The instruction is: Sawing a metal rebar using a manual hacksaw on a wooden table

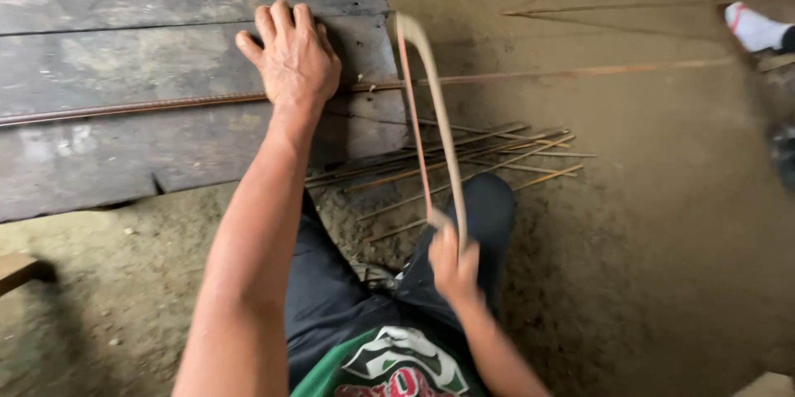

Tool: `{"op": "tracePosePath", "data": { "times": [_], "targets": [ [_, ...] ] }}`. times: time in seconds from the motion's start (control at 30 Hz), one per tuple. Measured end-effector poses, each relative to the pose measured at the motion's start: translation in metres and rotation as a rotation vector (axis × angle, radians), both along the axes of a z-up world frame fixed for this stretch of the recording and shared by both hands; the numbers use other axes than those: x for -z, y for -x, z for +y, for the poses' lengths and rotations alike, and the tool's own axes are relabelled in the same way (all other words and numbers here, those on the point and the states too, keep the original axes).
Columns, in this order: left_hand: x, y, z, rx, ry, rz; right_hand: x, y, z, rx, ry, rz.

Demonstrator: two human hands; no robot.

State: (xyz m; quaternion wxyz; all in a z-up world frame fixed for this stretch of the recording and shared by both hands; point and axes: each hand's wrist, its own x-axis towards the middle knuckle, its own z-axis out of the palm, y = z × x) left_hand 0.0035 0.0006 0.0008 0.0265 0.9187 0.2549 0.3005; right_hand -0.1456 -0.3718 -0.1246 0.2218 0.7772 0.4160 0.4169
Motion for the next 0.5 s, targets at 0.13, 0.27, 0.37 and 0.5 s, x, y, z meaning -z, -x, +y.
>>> {"op": "tracePosePath", "data": {
  "times": [0.13,0.27,0.37,0.5],
  "targets": [
    [-0.006,0.006,-0.002,0.043,-0.056,-0.039,-0.006,0.050,-0.026,0.072,-1.178,1.486],
    [-0.006,0.002,-0.003,0.038,-0.074,-0.032,-0.089,-0.043,0.073,0.641,-1.598,1.720],
    [0.003,0.003,0.000,0.095,-0.021,-0.009,-0.104,-0.112,0.117,0.091,-1.541,1.685],
    [-0.001,0.003,-0.002,0.049,-0.083,0.009,-0.126,-0.105,0.115,0.075,-1.257,1.422]
  ]
}}
